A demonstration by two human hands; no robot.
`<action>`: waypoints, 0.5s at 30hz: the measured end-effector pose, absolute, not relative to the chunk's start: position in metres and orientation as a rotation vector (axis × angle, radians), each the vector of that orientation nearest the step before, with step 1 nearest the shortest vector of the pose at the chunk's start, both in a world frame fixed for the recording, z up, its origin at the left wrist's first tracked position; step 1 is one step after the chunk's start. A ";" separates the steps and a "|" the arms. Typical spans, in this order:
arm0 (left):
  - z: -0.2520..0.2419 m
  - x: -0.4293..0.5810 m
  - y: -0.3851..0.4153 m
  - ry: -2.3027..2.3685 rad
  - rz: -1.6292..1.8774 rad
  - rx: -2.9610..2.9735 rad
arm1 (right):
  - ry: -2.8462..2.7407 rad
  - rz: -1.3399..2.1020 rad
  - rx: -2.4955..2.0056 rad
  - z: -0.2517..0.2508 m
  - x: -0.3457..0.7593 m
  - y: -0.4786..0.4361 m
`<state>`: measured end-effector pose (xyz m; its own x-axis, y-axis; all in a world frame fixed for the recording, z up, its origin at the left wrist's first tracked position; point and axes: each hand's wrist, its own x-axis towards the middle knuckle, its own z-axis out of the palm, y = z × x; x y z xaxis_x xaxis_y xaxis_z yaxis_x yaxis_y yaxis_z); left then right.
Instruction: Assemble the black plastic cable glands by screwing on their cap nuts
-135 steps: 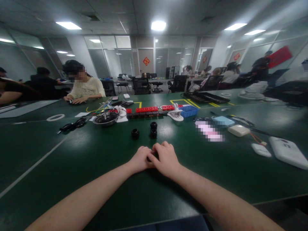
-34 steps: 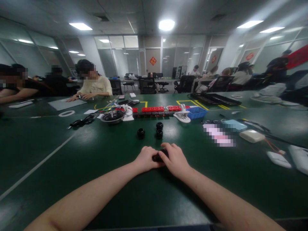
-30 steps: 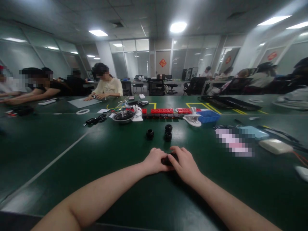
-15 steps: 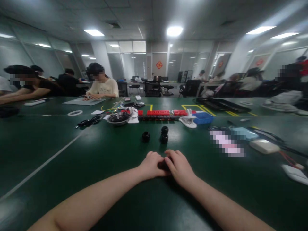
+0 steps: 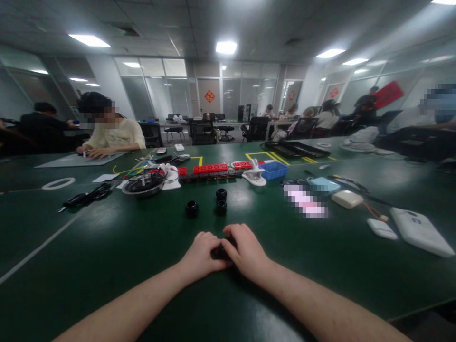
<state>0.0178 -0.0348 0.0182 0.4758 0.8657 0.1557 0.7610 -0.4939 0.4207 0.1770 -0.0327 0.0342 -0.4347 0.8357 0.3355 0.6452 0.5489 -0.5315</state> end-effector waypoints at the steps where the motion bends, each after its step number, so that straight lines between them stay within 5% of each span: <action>1: 0.019 0.018 -0.035 1.384 0.496 2.424 | -2.221 0.437 -1.183 0.034 0.177 -0.033; 15: 0.019 0.018 -0.032 1.369 0.466 2.362 | -2.280 0.511 -1.096 0.031 0.178 -0.029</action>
